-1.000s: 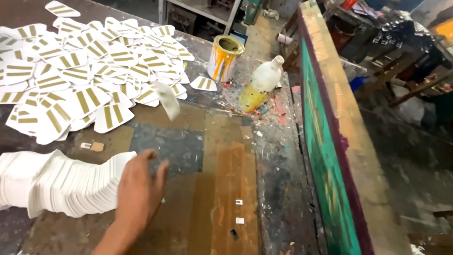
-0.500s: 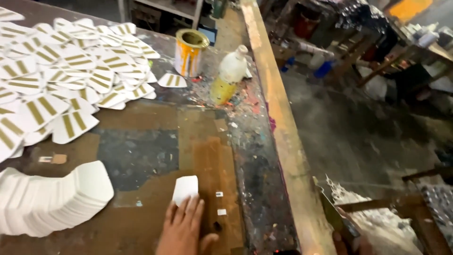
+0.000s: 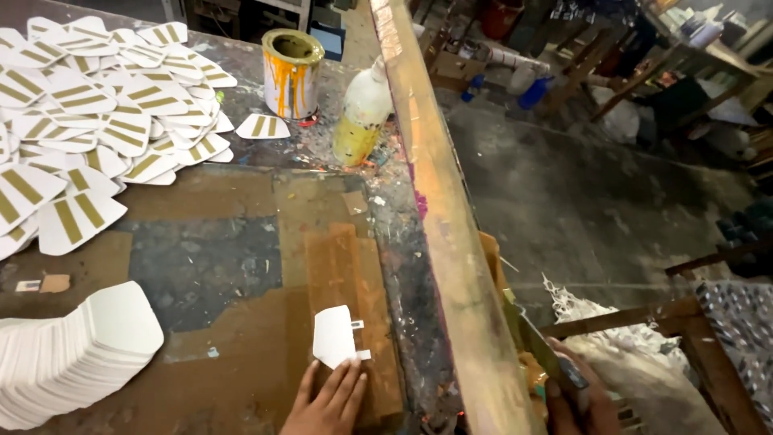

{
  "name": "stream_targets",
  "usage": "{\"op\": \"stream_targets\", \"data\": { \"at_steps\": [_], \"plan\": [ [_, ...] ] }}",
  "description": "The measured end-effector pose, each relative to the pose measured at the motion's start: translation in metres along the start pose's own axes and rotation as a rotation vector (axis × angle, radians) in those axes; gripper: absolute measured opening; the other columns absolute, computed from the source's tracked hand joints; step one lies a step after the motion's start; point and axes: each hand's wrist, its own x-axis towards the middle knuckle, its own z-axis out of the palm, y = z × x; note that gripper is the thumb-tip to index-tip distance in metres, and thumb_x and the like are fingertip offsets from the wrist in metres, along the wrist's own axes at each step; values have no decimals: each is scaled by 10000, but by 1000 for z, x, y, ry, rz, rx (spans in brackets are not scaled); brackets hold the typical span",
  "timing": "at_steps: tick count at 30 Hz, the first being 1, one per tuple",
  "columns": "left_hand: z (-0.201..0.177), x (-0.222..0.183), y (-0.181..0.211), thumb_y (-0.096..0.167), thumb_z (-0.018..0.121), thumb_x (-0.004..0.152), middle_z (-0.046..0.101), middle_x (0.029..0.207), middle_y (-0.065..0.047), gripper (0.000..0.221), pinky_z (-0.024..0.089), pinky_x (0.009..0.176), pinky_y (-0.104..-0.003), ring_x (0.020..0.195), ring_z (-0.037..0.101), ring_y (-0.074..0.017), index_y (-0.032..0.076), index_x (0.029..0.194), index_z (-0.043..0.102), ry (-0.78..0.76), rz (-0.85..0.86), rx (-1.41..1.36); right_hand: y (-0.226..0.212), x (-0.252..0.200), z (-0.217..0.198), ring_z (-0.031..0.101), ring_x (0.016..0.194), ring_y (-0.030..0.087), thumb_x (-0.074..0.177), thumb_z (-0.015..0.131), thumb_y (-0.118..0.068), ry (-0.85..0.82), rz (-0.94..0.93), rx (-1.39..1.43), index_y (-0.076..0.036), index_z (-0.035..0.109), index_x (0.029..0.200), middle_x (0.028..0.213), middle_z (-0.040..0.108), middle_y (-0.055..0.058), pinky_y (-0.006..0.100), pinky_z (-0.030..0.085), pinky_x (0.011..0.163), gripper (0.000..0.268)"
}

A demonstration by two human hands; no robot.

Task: The worker is performing manual screen printing to apply gold stripes onto small white paper labels.

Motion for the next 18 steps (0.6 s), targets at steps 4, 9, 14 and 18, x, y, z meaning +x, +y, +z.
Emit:
{"op": "stream_targets", "data": {
  "at_steps": [4,9,14,18],
  "plan": [
    [-189,42,-66,658,728,852,431,1590,-103,914,197,1186,-502,1494,200,-361,152,1553,434,-286,-436,-748,-46,34,49,650,922,351,936,638,50,7,10,3,-34,650,1413,1290,742,197,387,528,835,485],
    [-260,8,-141,393,540,1045,634,1469,-228,658,421,1149,-456,1380,586,-341,-61,1519,494,463,-830,-1487,-31,19,131,712,1219,290,814,658,61,-344,-665,85,-61,676,1312,1299,728,156,383,550,1028,513],
    [-134,-67,-190,415,668,896,683,1336,-267,732,468,1073,-443,1284,633,-359,-72,1429,546,240,-1015,-1171,33,-7,194,733,1186,288,851,774,-48,-555,-912,47,-123,739,1251,1270,740,116,422,576,1021,408],
    [-119,-78,-178,463,804,750,667,1249,-310,845,474,1079,-452,1270,629,-393,-88,1352,586,62,-954,-527,-63,-1,196,730,1097,315,715,722,32,-556,-720,147,-69,773,1167,1126,732,122,432,586,959,465]
  ]
}}
